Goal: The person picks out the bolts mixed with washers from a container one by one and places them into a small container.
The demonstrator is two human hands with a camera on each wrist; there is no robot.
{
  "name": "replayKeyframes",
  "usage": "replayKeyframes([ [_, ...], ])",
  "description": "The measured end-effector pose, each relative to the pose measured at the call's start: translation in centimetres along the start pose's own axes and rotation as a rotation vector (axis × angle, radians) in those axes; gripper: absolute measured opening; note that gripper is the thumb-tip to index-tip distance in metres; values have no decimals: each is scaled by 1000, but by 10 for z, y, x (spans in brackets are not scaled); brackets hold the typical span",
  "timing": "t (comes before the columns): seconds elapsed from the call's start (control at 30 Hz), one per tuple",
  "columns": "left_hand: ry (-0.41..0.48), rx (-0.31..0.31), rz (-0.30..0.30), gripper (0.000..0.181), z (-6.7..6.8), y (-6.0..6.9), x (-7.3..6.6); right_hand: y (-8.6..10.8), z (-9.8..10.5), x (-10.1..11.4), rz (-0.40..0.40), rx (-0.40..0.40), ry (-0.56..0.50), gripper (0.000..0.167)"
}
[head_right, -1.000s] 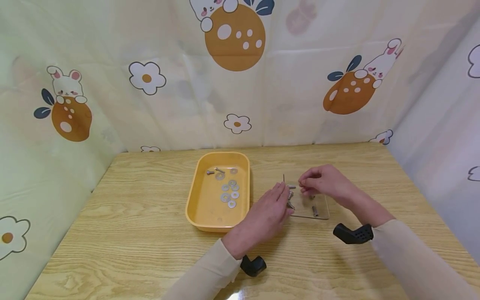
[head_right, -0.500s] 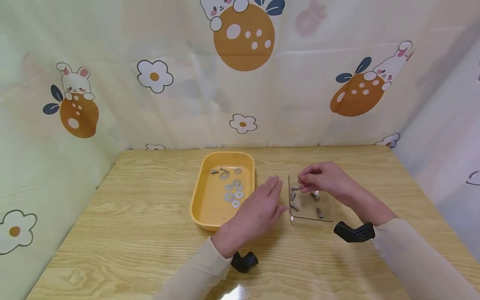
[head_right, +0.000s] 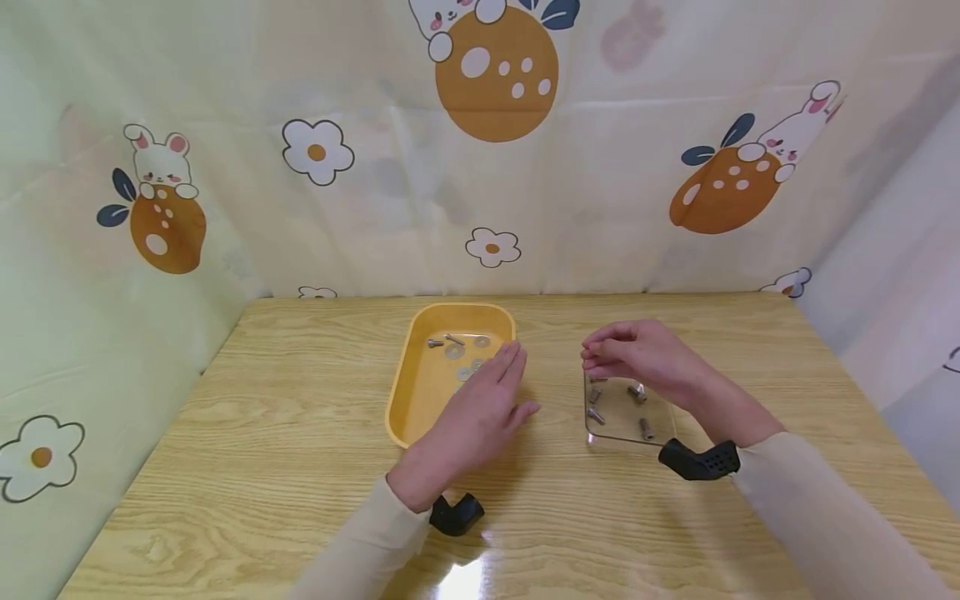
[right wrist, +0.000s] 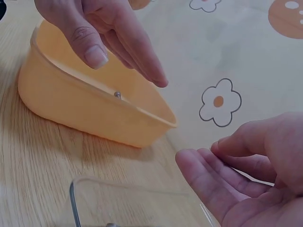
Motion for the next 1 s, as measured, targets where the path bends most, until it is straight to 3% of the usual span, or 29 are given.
replayKeyframes([
  [0.5,43,6,68,76,6,24,36,-23,-20,7,19,29,-8,39],
  [0.77,86,36,148,81,7,34,58,-36,-30,11,15,30,-7,36],
  [1.0,144,-5,163,89,7,46,76,-50,-37,12,25,29,-16,35],
])
Point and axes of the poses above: each hand's wrist, its own y-axis away from the middle knuckle, its own z-axis out of the back of the hand, x = y × z, the point moved 6 cm from there along -y, towards the middle knuckle, and after that the axes turned 6 degrees about x, right-handed, at the moved point
